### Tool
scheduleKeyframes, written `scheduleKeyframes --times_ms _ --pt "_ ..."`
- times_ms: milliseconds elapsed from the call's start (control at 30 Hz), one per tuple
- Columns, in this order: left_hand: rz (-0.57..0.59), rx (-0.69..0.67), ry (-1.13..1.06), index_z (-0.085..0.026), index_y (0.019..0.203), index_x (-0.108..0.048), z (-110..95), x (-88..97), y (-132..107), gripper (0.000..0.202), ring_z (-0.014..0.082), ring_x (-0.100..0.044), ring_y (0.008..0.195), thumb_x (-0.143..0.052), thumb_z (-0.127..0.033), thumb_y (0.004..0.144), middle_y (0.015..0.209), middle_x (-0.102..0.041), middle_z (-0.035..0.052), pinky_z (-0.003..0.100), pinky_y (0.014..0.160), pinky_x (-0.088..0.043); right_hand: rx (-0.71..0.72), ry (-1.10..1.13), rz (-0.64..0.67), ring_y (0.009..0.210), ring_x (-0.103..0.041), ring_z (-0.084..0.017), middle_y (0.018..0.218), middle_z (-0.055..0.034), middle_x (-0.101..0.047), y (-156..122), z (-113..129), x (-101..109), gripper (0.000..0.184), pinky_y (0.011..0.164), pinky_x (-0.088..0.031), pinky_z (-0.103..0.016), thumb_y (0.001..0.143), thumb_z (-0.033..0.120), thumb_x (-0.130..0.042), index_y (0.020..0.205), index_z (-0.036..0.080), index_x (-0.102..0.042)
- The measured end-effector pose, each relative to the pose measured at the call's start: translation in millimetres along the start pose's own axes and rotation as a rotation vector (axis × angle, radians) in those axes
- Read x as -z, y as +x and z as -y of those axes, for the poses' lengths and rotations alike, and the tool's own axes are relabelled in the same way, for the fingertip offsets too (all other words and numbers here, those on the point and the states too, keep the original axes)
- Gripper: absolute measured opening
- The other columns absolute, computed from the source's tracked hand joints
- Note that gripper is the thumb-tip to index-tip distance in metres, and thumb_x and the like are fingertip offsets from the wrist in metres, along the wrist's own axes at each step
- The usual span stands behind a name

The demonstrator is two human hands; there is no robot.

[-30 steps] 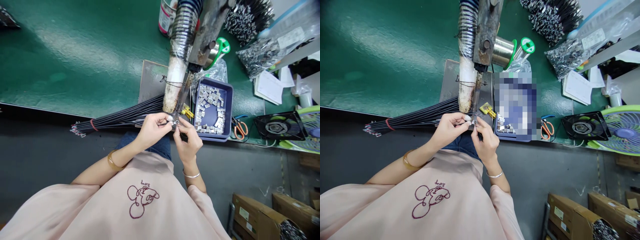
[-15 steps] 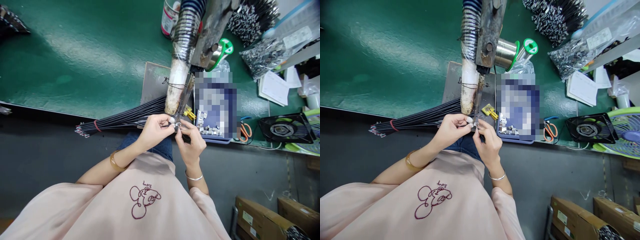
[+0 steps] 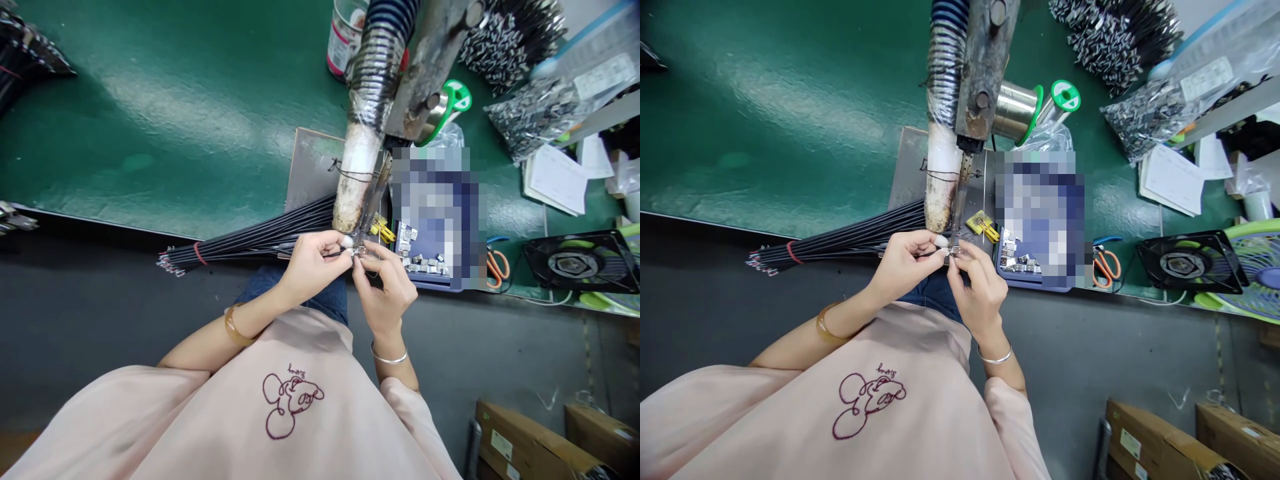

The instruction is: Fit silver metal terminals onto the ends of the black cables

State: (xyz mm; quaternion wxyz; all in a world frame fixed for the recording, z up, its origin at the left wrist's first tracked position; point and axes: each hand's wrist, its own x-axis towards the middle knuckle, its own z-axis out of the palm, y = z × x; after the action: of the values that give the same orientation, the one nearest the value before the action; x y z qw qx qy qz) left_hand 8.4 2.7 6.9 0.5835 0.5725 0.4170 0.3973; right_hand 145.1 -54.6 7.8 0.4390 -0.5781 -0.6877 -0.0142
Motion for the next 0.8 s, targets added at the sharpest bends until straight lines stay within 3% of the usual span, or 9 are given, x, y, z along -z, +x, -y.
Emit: scheduleKeyframes --times_ms 433,800 --pt "0.001 0.051 -0.054 -0.015 0.061 -0.05 -4.5 2.6 4.3 0.019 0.006 -0.026 0.051 -0.06 -0.022 0.076 0.054 -0.03 -0.0069 0.022 0.049 -0.021 -0.012 -0.005 0.016 0.1 -0.074 -0.016 0.104 -0.0048 -0.077 6.2 1.0 -0.4 0.012 0.084 -0.06 -0.028 0.087 0.011 -0.067 0.089 0.023 -0.063" --pt "0.125 0.097 -0.015 -0.014 0.066 -0.055 -0.2 4.0 3.0 0.014 0.0059 -0.023 0.053 -0.059 -0.02 0.078 0.057 -0.027 -0.0071 0.023 0.051 -0.018 0.055 -0.049 0.071 0.098 -0.075 -0.016 0.109 -0.0096 -0.077 -3.8 -2.6 5.3 0.014 0.082 -0.06 -0.025 0.086 0.01 -0.065 0.088 0.022 -0.058"
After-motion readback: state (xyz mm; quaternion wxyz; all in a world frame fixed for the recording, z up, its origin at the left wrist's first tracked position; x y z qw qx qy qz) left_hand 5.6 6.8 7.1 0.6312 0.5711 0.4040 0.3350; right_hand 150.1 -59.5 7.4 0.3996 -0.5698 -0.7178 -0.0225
